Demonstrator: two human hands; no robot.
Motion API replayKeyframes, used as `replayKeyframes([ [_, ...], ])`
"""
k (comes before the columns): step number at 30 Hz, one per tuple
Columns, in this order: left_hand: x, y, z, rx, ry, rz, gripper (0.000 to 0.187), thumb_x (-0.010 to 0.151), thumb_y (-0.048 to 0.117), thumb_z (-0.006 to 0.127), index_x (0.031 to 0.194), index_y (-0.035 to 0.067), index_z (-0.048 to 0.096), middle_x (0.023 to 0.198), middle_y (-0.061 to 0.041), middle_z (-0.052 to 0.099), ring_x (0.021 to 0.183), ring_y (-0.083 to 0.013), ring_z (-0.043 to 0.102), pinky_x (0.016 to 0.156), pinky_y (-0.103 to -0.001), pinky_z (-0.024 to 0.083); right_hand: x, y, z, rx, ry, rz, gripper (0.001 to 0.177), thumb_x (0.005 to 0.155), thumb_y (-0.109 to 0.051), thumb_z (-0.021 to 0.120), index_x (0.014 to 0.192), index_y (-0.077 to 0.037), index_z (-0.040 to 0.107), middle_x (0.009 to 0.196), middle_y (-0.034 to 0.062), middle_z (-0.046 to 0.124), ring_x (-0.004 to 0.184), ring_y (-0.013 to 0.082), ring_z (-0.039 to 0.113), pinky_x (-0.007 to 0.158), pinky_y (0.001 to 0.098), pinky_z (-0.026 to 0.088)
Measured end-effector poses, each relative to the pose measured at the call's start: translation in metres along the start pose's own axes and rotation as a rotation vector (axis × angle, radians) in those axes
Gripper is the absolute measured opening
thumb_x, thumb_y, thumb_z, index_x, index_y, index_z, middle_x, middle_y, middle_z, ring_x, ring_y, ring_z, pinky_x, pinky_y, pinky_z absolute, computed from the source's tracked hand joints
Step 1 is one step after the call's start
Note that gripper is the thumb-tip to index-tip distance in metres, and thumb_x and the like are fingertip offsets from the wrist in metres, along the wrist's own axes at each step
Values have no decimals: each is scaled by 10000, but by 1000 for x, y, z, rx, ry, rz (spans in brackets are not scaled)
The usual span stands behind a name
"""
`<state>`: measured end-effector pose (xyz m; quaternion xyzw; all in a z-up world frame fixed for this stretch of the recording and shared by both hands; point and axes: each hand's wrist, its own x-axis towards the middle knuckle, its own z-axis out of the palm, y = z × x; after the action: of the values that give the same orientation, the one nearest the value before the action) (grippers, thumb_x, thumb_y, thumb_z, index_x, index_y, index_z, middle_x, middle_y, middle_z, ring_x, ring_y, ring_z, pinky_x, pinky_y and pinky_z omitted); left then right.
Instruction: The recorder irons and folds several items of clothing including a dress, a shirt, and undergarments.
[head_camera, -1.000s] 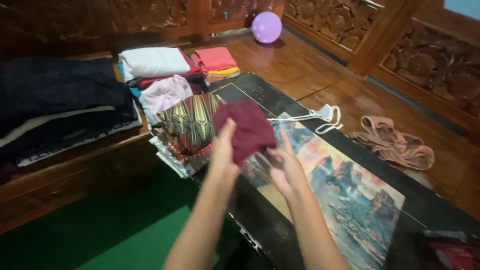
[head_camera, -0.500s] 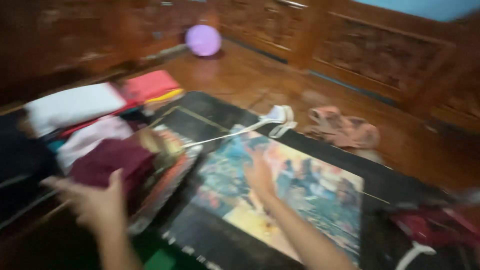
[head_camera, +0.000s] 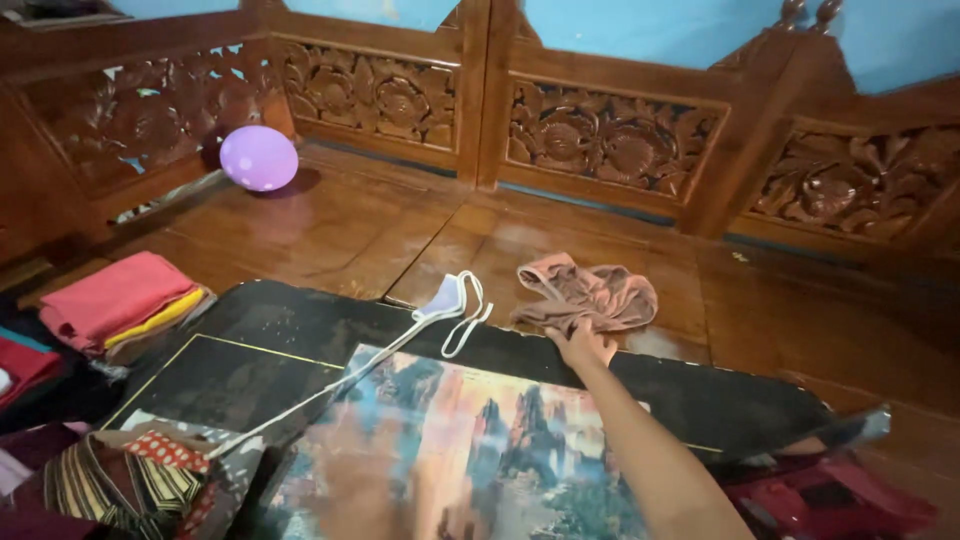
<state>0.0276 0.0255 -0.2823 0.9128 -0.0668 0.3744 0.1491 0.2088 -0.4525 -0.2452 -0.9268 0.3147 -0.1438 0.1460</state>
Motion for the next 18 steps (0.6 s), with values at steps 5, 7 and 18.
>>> replayKeyframes([
  [5,62,124,-24,-285,-122,278,767,744,452,694,1460,274,484,1609,-139,268,1466,-401,261,1001,-799,189,64,25,50,120,-154,-41,571,801,-621,649,1148,-182,766,1143,129,730,1061,326,700,898,484,536],
  [7,77,134,-32,-328,-180,282,761,747,415,703,1464,279,485,1628,-128,280,1478,-400,282,1003,-775,212,25,2,32,346,9,-139,501,859,-538,661,1122,-120,743,1061,169,733,981,343,709,848,467,544],
  [18,156,176,-123,-837,-362,446,565,866,207,680,1419,167,570,1250,-128,675,1094,-306,653,863,-449,516,-251,-47,-214,869,-428,-576,276,1034,-291,605,1061,-41,718,904,70,742,801,163,694,705,334,579],
])
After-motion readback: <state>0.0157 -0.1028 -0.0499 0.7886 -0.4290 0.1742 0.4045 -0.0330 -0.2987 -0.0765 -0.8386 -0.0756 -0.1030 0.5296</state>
